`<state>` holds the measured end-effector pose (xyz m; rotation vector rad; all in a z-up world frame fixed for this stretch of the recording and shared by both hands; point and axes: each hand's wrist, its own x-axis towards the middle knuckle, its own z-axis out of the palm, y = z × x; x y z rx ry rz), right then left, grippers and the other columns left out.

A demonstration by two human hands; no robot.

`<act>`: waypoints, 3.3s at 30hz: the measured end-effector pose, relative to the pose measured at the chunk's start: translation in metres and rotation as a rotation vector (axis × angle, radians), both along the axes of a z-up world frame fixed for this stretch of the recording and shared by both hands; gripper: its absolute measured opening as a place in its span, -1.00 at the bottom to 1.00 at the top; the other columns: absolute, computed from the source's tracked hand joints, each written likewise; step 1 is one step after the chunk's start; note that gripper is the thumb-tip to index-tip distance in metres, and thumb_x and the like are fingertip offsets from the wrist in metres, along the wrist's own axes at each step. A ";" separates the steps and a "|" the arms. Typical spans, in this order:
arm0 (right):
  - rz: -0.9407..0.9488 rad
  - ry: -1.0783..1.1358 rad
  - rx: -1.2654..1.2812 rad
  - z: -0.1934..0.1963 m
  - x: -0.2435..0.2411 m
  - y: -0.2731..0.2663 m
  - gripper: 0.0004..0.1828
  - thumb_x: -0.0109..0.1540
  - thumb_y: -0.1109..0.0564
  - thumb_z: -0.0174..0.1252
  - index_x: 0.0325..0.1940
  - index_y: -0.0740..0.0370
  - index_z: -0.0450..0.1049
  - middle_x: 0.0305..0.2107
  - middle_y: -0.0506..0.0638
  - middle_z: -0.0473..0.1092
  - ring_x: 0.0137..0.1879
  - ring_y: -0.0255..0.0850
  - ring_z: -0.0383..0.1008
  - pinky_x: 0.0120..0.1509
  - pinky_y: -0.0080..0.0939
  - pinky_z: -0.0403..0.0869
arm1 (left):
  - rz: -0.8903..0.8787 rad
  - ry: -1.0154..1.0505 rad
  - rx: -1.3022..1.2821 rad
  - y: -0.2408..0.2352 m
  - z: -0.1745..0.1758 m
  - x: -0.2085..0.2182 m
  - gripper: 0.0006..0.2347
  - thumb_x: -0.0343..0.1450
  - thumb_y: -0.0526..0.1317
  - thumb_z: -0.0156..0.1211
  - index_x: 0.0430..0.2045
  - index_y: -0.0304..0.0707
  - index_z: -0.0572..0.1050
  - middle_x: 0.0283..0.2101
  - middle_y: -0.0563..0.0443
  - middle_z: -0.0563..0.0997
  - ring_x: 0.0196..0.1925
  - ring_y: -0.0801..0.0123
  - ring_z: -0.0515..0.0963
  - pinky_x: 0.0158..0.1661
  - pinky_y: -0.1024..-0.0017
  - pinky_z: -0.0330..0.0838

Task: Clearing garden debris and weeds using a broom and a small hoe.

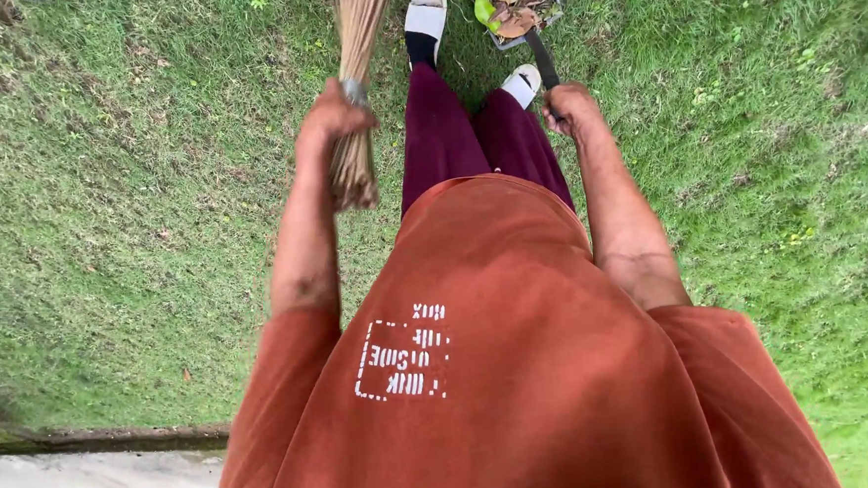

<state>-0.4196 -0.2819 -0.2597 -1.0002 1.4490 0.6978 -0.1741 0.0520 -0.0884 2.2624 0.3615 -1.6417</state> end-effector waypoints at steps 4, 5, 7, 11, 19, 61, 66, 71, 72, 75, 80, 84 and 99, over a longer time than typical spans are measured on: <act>-0.044 0.040 -0.015 -0.010 0.017 0.008 -0.87 0.36 0.21 0.05 -0.20 0.35 0.42 -0.67 -0.07 0.34 -0.68 -0.38 0.29 -0.71 -0.39 0.32 | -0.298 -0.014 0.009 -0.025 -0.064 -0.029 -0.29 0.20 -0.22 0.48 0.21 -0.29 0.19 0.01 -0.21 0.58 -0.03 0.11 0.67 -0.08 0.27 0.65; -0.062 0.061 -0.019 -0.014 0.016 0.011 -0.87 0.36 0.21 0.07 -0.20 0.35 0.42 -0.66 -0.06 0.36 -0.67 -0.37 0.31 -0.70 -0.39 0.33 | -0.398 -0.009 0.021 -0.025 -0.064 -0.043 -0.28 0.22 -0.24 0.43 0.25 -0.28 0.13 0.03 -0.28 0.57 0.03 0.01 0.63 0.00 0.20 0.59; -0.086 0.080 -0.024 -0.018 0.017 0.011 -0.87 0.35 0.21 0.08 -0.20 0.36 0.42 -0.65 -0.05 0.37 -0.66 -0.36 0.32 -0.68 -0.39 0.34 | -0.503 -0.007 0.033 -0.020 -0.044 -0.060 -0.27 0.24 -0.25 0.38 0.29 -0.28 0.08 0.05 -0.35 0.55 0.10 -0.10 0.60 0.08 0.13 0.53; -0.190 0.041 -0.002 -0.024 0.001 0.004 -0.90 0.34 0.23 0.08 -0.20 0.35 0.43 -0.63 -0.02 0.38 -0.63 -0.34 0.36 -0.66 -0.39 0.36 | -0.525 0.035 0.055 0.010 0.028 -0.066 -0.40 0.25 -0.20 0.43 0.13 -0.27 0.23 0.03 -0.37 0.57 0.10 -0.16 0.59 0.13 0.06 0.49; -0.289 -0.055 0.056 -0.014 -0.032 -0.020 -0.90 0.36 0.24 0.04 -0.07 0.33 0.37 -0.59 -0.02 0.36 -0.60 -0.35 0.35 -0.66 -0.41 0.34 | -0.610 -0.007 0.056 -0.004 0.057 -0.010 -0.36 0.21 -0.22 0.48 0.12 -0.25 0.21 -0.06 -0.37 0.60 0.00 -0.14 0.63 0.07 0.09 0.53; -0.179 0.130 -0.056 -0.044 0.010 0.007 -0.87 0.32 0.22 -0.04 -0.20 0.33 0.41 -0.58 0.01 0.41 -0.59 -0.31 0.40 -0.64 -0.34 0.38 | -0.564 0.072 0.127 0.001 0.069 -0.041 -0.44 0.26 -0.26 0.44 0.08 -0.14 0.21 -0.09 -0.29 0.60 -0.05 -0.04 0.64 -0.01 0.10 0.58; -0.177 0.126 -0.069 -0.029 0.002 0.011 -0.93 0.30 0.22 -0.02 -0.20 0.24 0.38 -0.61 -0.02 0.38 -0.61 -0.31 0.38 -0.65 -0.33 0.37 | -0.411 -0.109 0.043 0.009 -0.002 -0.021 -0.31 0.15 -0.12 0.62 0.07 -0.22 0.25 0.00 -0.25 0.57 -0.03 0.01 0.61 -0.01 0.10 0.58; -0.174 0.105 -0.045 -0.041 -0.019 0.000 -0.89 0.32 0.20 0.00 -0.25 0.25 0.41 -0.60 -0.04 0.39 -0.60 -0.33 0.38 -0.64 -0.34 0.38 | -0.388 0.058 0.091 -0.037 -0.060 -0.043 -0.37 0.36 -0.16 0.20 0.33 -0.26 0.08 -0.01 -0.31 0.60 -0.03 0.02 0.71 -0.02 0.15 0.68; -0.175 0.087 -0.039 -0.036 -0.018 -0.004 -0.88 0.32 0.19 0.00 -0.27 0.25 0.41 -0.60 -0.04 0.38 -0.60 -0.33 0.39 -0.63 -0.34 0.38 | -0.459 0.072 0.074 -0.040 -0.068 -0.054 -0.37 0.34 -0.17 0.24 0.30 -0.28 0.10 0.00 -0.32 0.58 0.00 0.02 0.69 0.00 0.17 0.66; -0.151 0.052 -0.054 -0.052 -0.030 -0.006 -0.86 0.32 0.19 0.01 -0.28 0.28 0.43 -0.60 -0.04 0.38 -0.59 -0.32 0.39 -0.63 -0.33 0.39 | -0.560 0.056 0.046 -0.037 -0.027 -0.079 -0.36 0.22 -0.25 0.45 0.17 -0.22 0.21 0.01 -0.29 0.57 0.04 -0.04 0.61 0.08 0.18 0.55; -0.109 0.039 -0.049 -0.036 -0.029 -0.009 -0.89 0.33 0.20 0.02 -0.20 0.29 0.42 -0.61 -0.06 0.39 -0.58 -0.34 0.40 -0.63 -0.37 0.41 | -0.440 0.097 0.082 -0.028 0.059 -0.088 -0.38 0.20 -0.27 0.45 0.13 -0.17 0.24 0.01 -0.26 0.59 0.01 -0.04 0.63 0.05 0.12 0.57; -0.036 0.031 -0.030 -0.019 -0.045 -0.021 -0.86 0.35 0.18 0.00 -0.08 0.29 0.39 -0.60 -0.09 0.37 -0.59 -0.39 0.38 -0.63 -0.44 0.41 | -0.204 0.051 0.045 0.012 0.047 -0.090 -0.29 0.11 -0.27 0.52 0.14 -0.10 0.22 -0.03 -0.17 0.60 -0.10 0.05 0.65 -0.06 0.15 0.59; -0.102 0.035 -0.062 -0.040 -0.028 -0.019 -0.84 0.33 0.22 -0.03 -0.21 0.38 0.41 -0.60 0.03 0.41 -0.61 -0.28 0.44 -0.64 -0.33 0.43 | -0.528 0.064 -0.041 -0.032 0.022 -0.128 -0.33 0.13 -0.15 0.53 0.11 -0.27 0.30 -0.03 -0.31 0.61 0.04 -0.02 0.62 0.07 0.14 0.54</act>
